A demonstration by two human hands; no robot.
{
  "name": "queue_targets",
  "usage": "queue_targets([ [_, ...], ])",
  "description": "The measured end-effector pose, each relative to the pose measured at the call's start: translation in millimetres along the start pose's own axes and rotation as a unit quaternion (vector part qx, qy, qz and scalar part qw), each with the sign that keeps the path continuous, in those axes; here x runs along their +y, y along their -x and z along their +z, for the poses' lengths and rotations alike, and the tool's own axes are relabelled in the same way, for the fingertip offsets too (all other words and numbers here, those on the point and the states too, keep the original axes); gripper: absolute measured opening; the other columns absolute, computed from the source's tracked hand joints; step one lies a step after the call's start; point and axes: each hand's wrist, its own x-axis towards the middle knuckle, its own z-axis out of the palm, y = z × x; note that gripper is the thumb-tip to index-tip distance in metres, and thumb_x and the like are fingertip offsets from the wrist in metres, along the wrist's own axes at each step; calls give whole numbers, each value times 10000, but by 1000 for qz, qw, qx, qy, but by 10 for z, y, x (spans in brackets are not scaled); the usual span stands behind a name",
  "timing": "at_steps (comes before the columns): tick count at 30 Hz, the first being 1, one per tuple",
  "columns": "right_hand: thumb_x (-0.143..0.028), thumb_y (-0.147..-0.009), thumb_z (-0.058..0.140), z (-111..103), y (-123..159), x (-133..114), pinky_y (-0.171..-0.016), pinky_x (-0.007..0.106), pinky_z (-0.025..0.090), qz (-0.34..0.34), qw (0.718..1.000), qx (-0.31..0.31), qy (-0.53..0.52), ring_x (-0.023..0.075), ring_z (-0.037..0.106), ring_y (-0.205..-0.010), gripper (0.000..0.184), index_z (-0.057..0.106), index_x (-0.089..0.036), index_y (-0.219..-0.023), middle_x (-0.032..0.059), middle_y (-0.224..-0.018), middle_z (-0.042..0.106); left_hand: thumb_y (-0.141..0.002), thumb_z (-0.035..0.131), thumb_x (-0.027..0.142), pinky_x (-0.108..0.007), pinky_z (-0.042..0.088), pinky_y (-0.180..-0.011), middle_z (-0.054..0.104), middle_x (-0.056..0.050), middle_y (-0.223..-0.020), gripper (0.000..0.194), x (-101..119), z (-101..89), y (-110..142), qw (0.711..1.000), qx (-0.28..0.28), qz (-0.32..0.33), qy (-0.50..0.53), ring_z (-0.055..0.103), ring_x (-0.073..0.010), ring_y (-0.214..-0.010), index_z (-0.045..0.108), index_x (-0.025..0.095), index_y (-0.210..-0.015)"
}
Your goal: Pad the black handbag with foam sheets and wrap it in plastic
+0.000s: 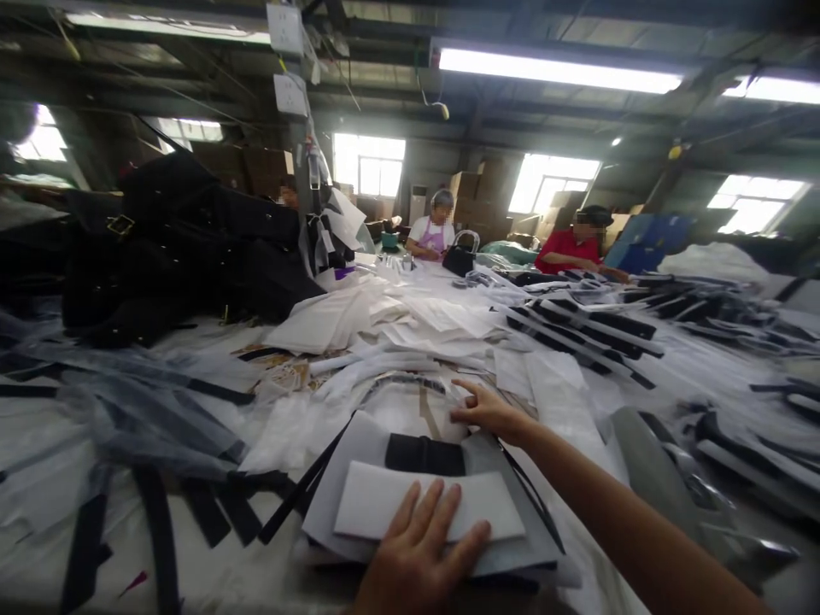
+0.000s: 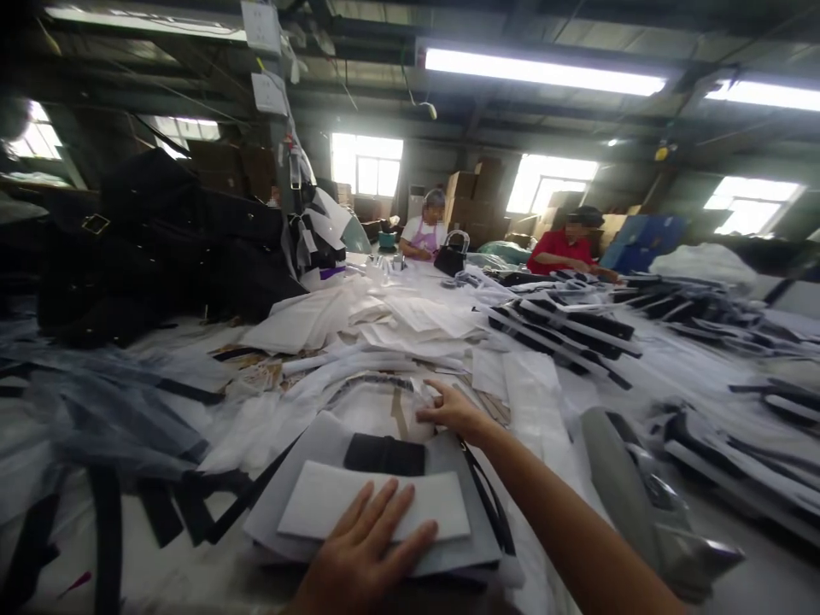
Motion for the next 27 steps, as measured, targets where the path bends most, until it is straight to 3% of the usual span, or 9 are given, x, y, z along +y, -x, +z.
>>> queue_targets([
  [6, -449, -578, 880, -317, -30, -134, -588, 232, 412, -33, 993, 69, -92, 96, 504, -579, 949, 490, -65, -1354, -100, -608, 486, -1019, 419, 259, -407, 596, -898, 683, -52, -1250, 386, -30, -1, -5, 1000, 7, 2, 4, 651, -264, -1150, 538, 369, -1370],
  [11, -380, -693, 853, -462, 341, -393, -755, 269, 504, -73, 988, 82, -107, 157, 665, -780, 1114, 170, -207, -1556, -32, -795, 704, -1026, 404, 277, -390, 580, -928, 676, -45, -1264, 391, -32, 1, 6, 1000, -5, -1, 9, 641, -251, -1167, 517, 366, -1389],
  [14, -359, -769, 806, -334, 763, -492, -813, 332, 560, -97, 989, 99, -51, 210, 723, -841, 1062, 114, -251, -1568, 9, -853, 766, -1030, 389, 282, -388, 563, -955, 663, -46, -1285, 400, -31, -15, 2, 1000, -14, -5, 16, 624, -251, -1193, 498, 363, -1407],
  [15, -354, -790, 787, -260, 916, -496, -809, 341, 578, -102, 988, 111, -15, 219, 734, -833, 981, 183, -266, -1558, 15, -872, 774, -1031, 389, 281, -391, 555, -967, 656, -45, -1297, 403, -29, -22, -1, 1000, -17, -7, 19, 615, -252, -1207, 492, 363, -1411],
  [17, -310, -846, 722, -89, 1212, -447, -817, 319, 601, -132, 980, 128, 77, 215, 746, -856, 630, 479, -298, -1428, 23, -966, 781, -1030, 395, 274, -394, 534, -998, 635, -40, -1329, 408, -23, -34, -7, 999, -24, -11, 27, 591, -250, -1239, 481, 366, -1419],
  [19, -191, -874, 625, 87, 1469, -333, -890, 280, 591, -211, 955, 113, 172, 201, 733, -971, 362, 673, -299, -1217, 8, -1083, 763, -1029, 407, 278, -398, 506, -1034, 615, -35, -1358, 407, -13, -40, -11, 999, -25, -22, 40, 570, -243, -1264, 479, 365, -1420],
  [23, -16, -799, 478, 367, 1792, -19, -1069, 290, 485, -380, 867, 103, 306, 162, 658, -1149, 539, 633, -226, -1270, 17, -1206, 718, -1031, 408, 269, -398, 455, -1087, 593, -39, -1385, 378, 8, -31, -1, 997, -29, -38, 63, 547, -229, -1291, 531, 321, -1385],
  [27, -1, -823, 410, 542, 1904, 229, -1098, 370, 466, -399, 830, 139, 365, 179, 586, -1250, 565, 583, -184, -1329, 57, -1286, 672, -1038, 382, 245, -404, 398, -1139, 556, -31, -1426, 356, 5, -36, 22, 995, -46, -36, 84, 490, -213, -1343, 591, 266, -1325],
])
